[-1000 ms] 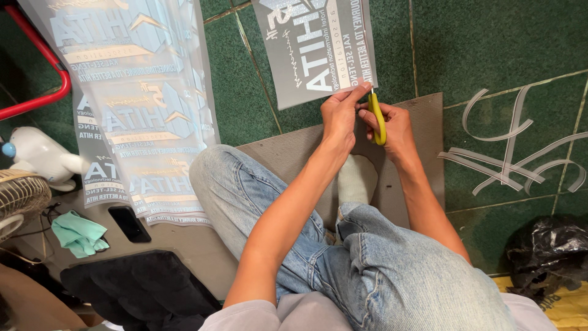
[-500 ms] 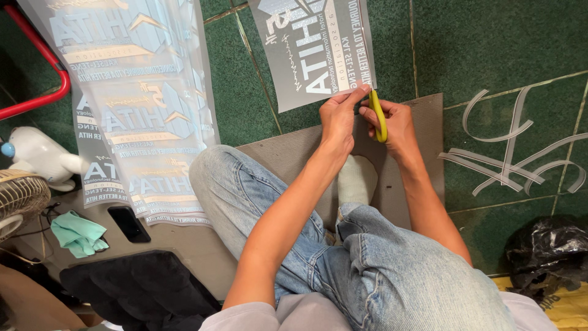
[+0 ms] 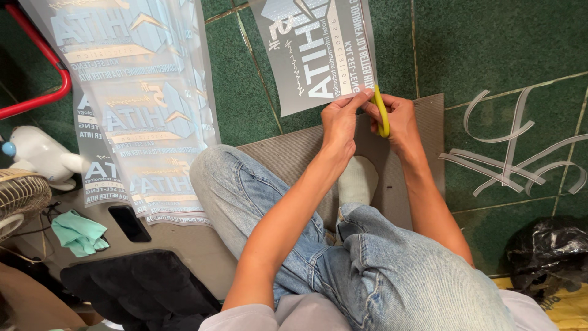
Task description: The person sits on the floor and uses scissors to trim excess clear backing from printed sticker sheets one at a time, cutting along the edges of each printed design and setting finished sheets aside in a pile.
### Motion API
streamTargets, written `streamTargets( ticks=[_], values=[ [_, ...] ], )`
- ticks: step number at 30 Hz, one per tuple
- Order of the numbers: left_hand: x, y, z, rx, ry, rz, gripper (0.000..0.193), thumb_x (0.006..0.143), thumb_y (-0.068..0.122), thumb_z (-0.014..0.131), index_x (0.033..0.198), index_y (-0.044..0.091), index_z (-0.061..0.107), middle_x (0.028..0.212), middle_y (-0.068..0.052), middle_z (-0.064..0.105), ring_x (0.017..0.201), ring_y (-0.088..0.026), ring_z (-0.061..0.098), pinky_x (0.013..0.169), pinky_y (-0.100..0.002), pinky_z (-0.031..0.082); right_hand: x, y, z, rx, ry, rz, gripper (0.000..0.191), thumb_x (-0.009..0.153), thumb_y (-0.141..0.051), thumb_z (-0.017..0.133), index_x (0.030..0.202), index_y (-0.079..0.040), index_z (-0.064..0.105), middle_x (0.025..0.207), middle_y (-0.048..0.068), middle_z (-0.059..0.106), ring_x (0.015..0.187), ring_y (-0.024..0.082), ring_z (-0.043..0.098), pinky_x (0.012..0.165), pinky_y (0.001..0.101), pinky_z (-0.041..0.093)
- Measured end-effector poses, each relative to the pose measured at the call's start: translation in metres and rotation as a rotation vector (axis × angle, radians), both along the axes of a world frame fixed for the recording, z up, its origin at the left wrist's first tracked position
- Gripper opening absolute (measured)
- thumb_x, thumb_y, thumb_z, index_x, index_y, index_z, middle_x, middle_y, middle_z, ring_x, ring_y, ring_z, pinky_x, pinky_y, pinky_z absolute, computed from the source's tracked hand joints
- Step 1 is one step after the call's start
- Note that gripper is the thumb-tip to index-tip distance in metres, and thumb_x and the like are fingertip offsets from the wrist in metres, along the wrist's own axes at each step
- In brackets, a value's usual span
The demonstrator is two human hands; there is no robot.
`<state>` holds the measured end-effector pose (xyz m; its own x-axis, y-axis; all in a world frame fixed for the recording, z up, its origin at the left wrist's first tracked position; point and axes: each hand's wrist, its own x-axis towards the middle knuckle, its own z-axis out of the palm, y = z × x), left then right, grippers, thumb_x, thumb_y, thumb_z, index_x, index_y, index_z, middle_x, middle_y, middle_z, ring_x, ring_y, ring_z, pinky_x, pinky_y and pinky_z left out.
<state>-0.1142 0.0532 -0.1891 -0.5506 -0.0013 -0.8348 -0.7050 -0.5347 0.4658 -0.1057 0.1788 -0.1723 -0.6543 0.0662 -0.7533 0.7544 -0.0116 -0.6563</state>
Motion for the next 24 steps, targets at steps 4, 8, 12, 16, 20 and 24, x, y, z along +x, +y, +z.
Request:
streamTargets(
  ticks=[4,8,12,16,20,24],
  values=[
    [0.002,0.000,0.006,0.040,0.010,0.013,0.016,0.088,0.014,0.079,0.097,0.001,0.079,0.088,-0.003,0.074,0.091,-0.011,0.062,0.087,-0.031,0.046,0.000,0.003,-0.006,-0.061,0.041,-0.012,0.020,0.096,-0.022,0.075,0.099,-0.003,0.074,0.070,-0.004,0.061,0.056,0.006,0.056,0.049,0.0214,0.041],
    [0.003,0.000,0.010,0.057,0.017,0.024,0.015,0.089,0.013,0.078,0.097,0.000,0.078,0.089,-0.003,0.075,0.089,-0.010,0.062,0.084,-0.029,0.047,0.002,0.005,-0.009,-0.065,0.055,-0.007,0.018,0.097,-0.019,0.074,0.100,-0.002,0.074,0.070,-0.002,0.062,0.056,0.006,0.056,0.050,0.0216,0.040],
    [0.003,-0.001,0.013,0.034,0.003,0.004,0.016,0.090,0.014,0.077,0.098,0.001,0.078,0.090,-0.003,0.075,0.092,-0.009,0.062,0.086,-0.026,0.048,0.003,0.005,-0.008,-0.064,0.073,0.002,0.017,0.098,-0.017,0.073,0.101,-0.001,0.074,0.071,-0.002,0.062,0.058,0.006,0.057,0.051,0.0216,0.041],
    [0.005,-0.001,0.016,0.043,-0.004,-0.006,0.017,0.090,0.015,0.077,0.098,0.000,0.078,0.092,-0.004,0.075,0.093,-0.010,0.062,0.085,-0.029,0.047,0.000,0.005,-0.009,-0.100,0.082,-0.021,0.019,0.099,-0.018,0.072,0.102,0.001,0.073,0.073,-0.001,0.063,0.059,0.007,0.057,0.053,0.0217,0.045],
    [0.008,0.001,0.020,0.041,-0.004,-0.006,0.017,0.090,0.015,0.077,0.099,0.001,0.078,0.095,-0.003,0.075,0.094,-0.008,0.062,0.087,-0.027,0.046,-0.005,0.006,-0.012,-0.111,0.087,-0.032,0.023,0.099,-0.020,0.072,0.108,0.001,0.074,0.074,-0.002,0.063,0.059,0.007,0.056,0.053,0.0217,0.046],
    [0.012,0.001,0.022,0.053,0.002,-0.002,0.017,0.090,0.014,0.077,0.100,0.000,0.078,0.095,-0.003,0.075,0.093,-0.008,0.062,0.086,-0.026,0.046,-0.005,0.007,-0.013,-0.122,0.088,-0.036,0.025,0.099,-0.019,0.073,0.112,0.002,0.074,0.077,-0.003,0.064,0.060,0.006,0.055,0.054,0.0213,0.045]
  ],
)
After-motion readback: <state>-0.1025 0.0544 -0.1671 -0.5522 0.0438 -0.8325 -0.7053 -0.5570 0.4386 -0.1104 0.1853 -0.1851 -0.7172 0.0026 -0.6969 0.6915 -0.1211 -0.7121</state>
